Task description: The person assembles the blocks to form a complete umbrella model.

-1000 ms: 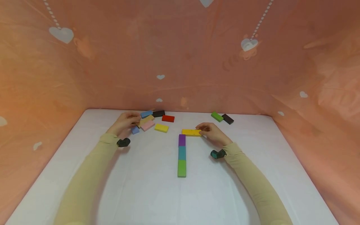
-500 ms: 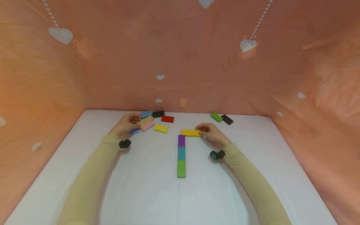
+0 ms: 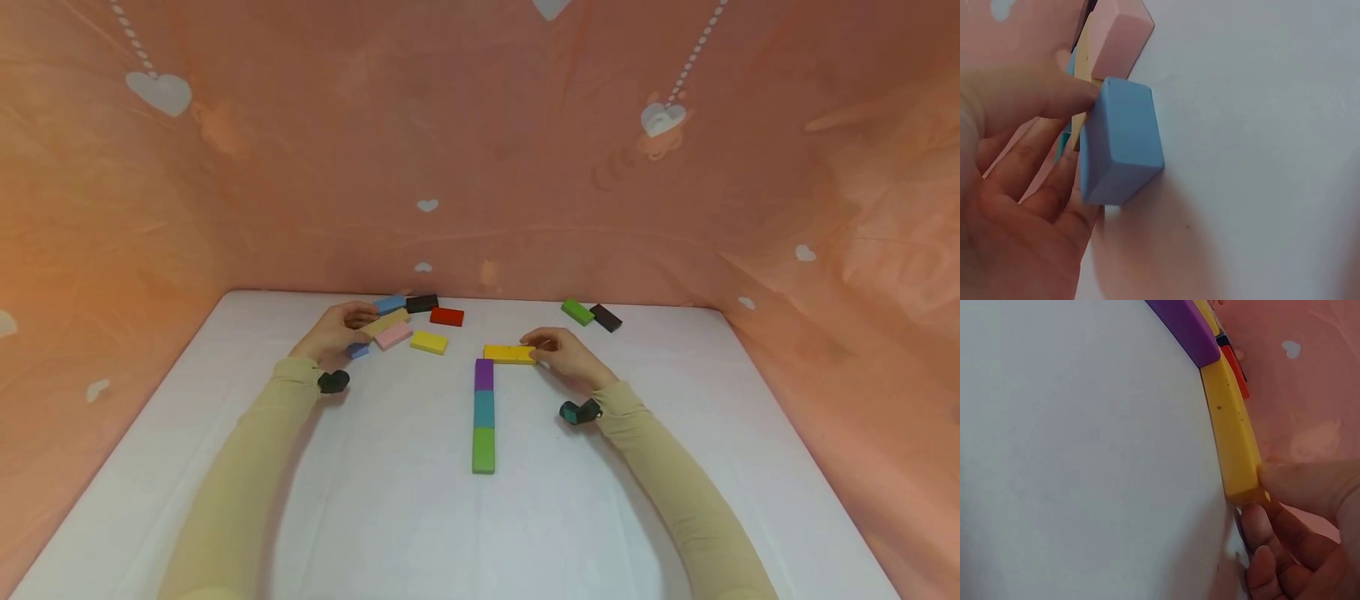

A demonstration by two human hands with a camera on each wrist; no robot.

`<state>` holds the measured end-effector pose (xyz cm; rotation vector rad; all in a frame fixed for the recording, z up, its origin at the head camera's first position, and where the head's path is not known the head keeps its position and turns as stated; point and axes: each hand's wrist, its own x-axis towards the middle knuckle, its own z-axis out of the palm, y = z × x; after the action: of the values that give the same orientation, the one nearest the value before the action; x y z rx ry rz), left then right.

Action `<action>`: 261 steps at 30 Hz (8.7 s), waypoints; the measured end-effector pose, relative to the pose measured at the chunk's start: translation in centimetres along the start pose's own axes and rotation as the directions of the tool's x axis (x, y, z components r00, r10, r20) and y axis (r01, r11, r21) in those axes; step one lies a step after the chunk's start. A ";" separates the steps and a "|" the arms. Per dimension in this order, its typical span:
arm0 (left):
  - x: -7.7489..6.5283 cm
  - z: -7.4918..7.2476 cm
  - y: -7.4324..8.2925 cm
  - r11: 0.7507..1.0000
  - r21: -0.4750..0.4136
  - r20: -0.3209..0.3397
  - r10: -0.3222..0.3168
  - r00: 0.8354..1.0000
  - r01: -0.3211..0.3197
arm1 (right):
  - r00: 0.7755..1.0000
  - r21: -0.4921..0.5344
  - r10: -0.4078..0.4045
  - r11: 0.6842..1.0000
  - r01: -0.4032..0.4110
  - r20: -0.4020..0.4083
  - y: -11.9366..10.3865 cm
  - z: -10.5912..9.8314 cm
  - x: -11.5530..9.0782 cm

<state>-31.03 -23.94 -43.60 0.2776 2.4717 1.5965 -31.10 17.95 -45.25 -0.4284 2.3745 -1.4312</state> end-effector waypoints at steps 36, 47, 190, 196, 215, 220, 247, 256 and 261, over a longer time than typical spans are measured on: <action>-1.5 3.6 3.8 0.958 0.246 0.007 0.150 0.989 -0.147 | 1.000 -0.067 0.000 0.998 -0.001 -0.011 -0.4 -0.2 -0.3; -2.1 7.3 3.8 0.967 0.239 0.093 0.068 0.993 -0.089 | 1.000 -0.078 -0.010 0.997 0.010 -0.006 -0.2 0.1 -0.1; 0.3 10.1 3.0 0.983 -0.143 -0.105 -0.129 0.986 0.114 | 0.997 -0.033 -0.065 0.997 0.063 -0.052 0.6 0.2 0.1; 0.4 10.1 3.0 0.980 -0.148 -0.109 -0.147 0.983 0.130 | 0.998 0.003 -0.057 0.998 0.057 -0.027 0.6 -0.3 0.1; 0.4 10.2 2.9 0.982 -0.128 -0.112 -0.157 0.981 0.142 | 0.978 0.055 -0.044 0.997 0.056 -0.205 0.1 -8.6 -1.9; 0.4 10.2 2.8 0.981 -0.123 -0.117 -0.163 0.980 0.148 | 0.960 0.065 0.013 0.998 0.005 -0.278 0.9 -10.5 -2.2; 0.2 10.3 3.0 0.980 -0.137 -0.119 -0.157 0.980 0.141 | 0.879 -0.007 -0.015 1.000 0.014 -0.476 5.5 -10.3 -1.3; 0.2 10.2 3.0 0.974 -0.146 -0.121 -0.189 0.975 0.170 | 0.884 -0.048 -0.023 0.999 0.000 -0.466 5.6 -10.1 -0.9; 0.1 10.2 3.0 0.976 -0.147 -0.122 -0.181 0.976 0.162 | 0.888 -0.083 -0.038 0.997 -0.001 -0.458 5.5 -10.0 -1.1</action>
<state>-28.36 -13.75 -45.03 -0.0653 2.3901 1.7508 -34.88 28.80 -45.58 -0.1361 2.8110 -1.5913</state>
